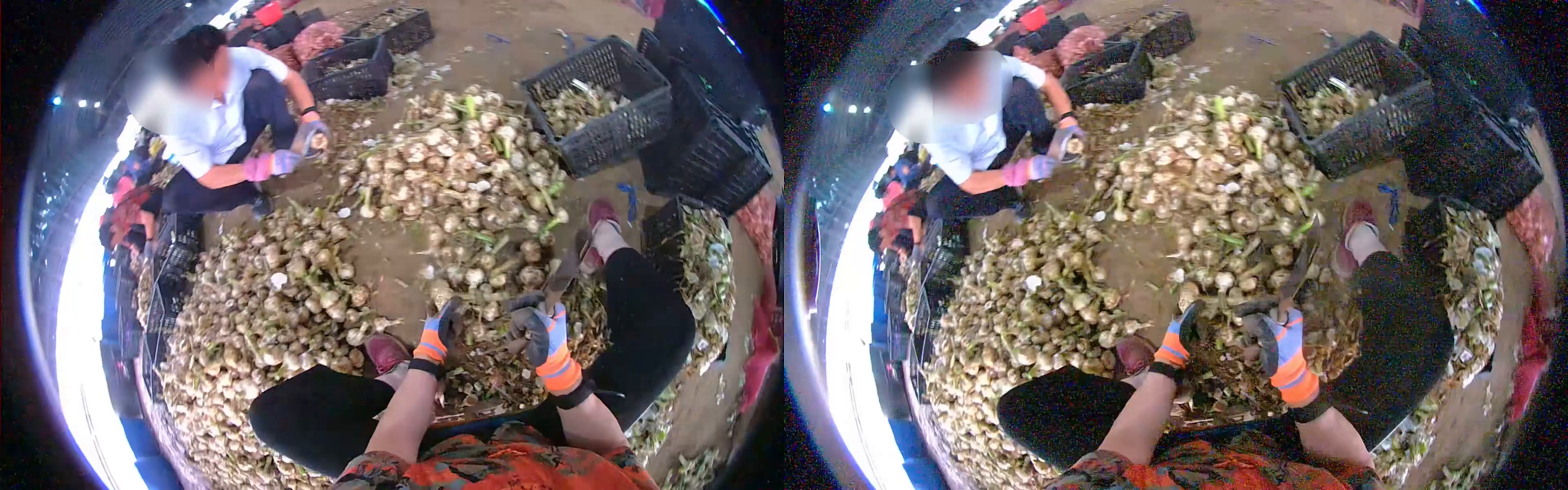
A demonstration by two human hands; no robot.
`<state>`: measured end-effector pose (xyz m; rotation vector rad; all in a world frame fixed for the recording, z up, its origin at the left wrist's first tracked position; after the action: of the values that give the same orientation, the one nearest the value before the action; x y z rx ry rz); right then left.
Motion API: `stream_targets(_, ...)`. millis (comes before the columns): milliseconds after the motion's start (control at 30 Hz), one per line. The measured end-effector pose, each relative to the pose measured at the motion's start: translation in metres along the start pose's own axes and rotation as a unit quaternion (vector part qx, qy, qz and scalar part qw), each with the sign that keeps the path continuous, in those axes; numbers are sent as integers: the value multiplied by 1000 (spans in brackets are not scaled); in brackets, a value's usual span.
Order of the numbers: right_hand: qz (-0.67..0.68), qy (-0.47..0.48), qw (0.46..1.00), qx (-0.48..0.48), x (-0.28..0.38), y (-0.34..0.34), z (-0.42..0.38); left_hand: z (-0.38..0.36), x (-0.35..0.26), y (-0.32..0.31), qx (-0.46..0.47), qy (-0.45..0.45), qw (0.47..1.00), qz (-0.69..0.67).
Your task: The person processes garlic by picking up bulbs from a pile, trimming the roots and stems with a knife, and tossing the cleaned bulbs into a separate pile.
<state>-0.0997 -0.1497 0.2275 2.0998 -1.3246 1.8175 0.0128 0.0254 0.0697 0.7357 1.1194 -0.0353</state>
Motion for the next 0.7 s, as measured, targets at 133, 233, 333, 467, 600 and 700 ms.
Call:
stream_targets(133,-134,-36,987,79,17,-23,-12,7,-55,57,-7,302,813,-498)
stream_targets(233,-194,2,974,115,7,-27,-20,21,-120,107,-66,258,757,-597)
stream_targets(333,-276,14,943,184,2,-31,-32,20,-135,137,-104,213,831,-503)
stream_targets(467,-565,211,761,237,0,-46,-44,5,-130,141,-60,148,875,-457)
stream_targets(600,-733,122,588,320,1,-71,-60,-9,-135,113,-68,410,599,-684)
stream_targets(700,-758,83,536,363,-3,-75,-58,-11,-139,107,-63,208,864,-454)
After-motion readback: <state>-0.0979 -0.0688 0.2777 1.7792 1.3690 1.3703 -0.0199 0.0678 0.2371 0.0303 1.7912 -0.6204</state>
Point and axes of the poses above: each hand's wrist, its own z-axis towards the middle knuckle, its own y-axis out of the back of the hand, x = y × z, the point moved 4 cm from there along z, towards the middle knuckle, and after that the axes turned 2 degrees about y, right-handed, at the moved point
